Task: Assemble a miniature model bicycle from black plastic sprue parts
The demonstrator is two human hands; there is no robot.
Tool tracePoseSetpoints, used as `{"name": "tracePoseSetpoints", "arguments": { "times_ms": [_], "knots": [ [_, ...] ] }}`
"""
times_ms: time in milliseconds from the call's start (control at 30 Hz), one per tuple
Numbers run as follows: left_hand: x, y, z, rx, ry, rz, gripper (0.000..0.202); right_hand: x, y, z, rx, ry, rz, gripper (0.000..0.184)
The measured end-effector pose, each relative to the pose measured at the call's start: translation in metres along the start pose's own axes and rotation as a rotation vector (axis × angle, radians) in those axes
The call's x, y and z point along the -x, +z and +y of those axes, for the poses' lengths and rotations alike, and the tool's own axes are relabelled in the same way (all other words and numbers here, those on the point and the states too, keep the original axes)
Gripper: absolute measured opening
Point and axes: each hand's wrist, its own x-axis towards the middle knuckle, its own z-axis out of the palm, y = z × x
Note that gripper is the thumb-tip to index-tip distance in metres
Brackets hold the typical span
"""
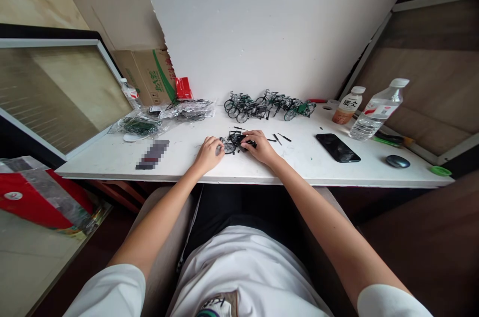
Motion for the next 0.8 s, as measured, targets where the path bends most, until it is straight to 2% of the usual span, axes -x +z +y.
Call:
{"name": "tracePoseSetpoints", "arguments": {
  "times_ms": [100,200,267,400,467,567,700,800],
  "knots": [
    [0.000,0.001,-0.002,-0.004,0.000,0.004,0.012,-0.001,-0.003,-0.005,-0.031,-0.008,0.029,0.023],
    [0.000,0.002,-0.004,-0.009,-0.005,-0.003,0.014,-0.002,-0.005,-0.005,0.007,0.018,0.118,0.025],
    [0.000,0.002,-0.005,-0.014,-0.012,-0.010,0.016,-0.003,-0.005,0.000,0.067,0.077,0.194,0.025],
    [0.001,0.004,-0.008,-0.013,-0.025,-0.017,0.017,-0.001,-0.001,0.018,0.205,0.284,0.293,0.024],
    [0.001,0.005,-0.009,-0.014,-0.028,-0.011,0.016,0.001,0.002,0.027,0.236,0.354,0.289,0.022],
    [0.002,0.006,-0.010,-0.013,-0.034,0.002,0.015,0.002,0.004,0.031,0.259,0.374,0.250,0.021],
    [0.001,0.007,-0.010,-0.025,-0.038,0.009,0.014,0.003,0.002,0.022,0.252,0.291,0.137,0.040],
    [0.001,0.007,-0.010,-0.031,-0.036,0.005,0.014,0.004,0.003,0.014,0.248,0.214,0.039,0.041]
  ]
}}
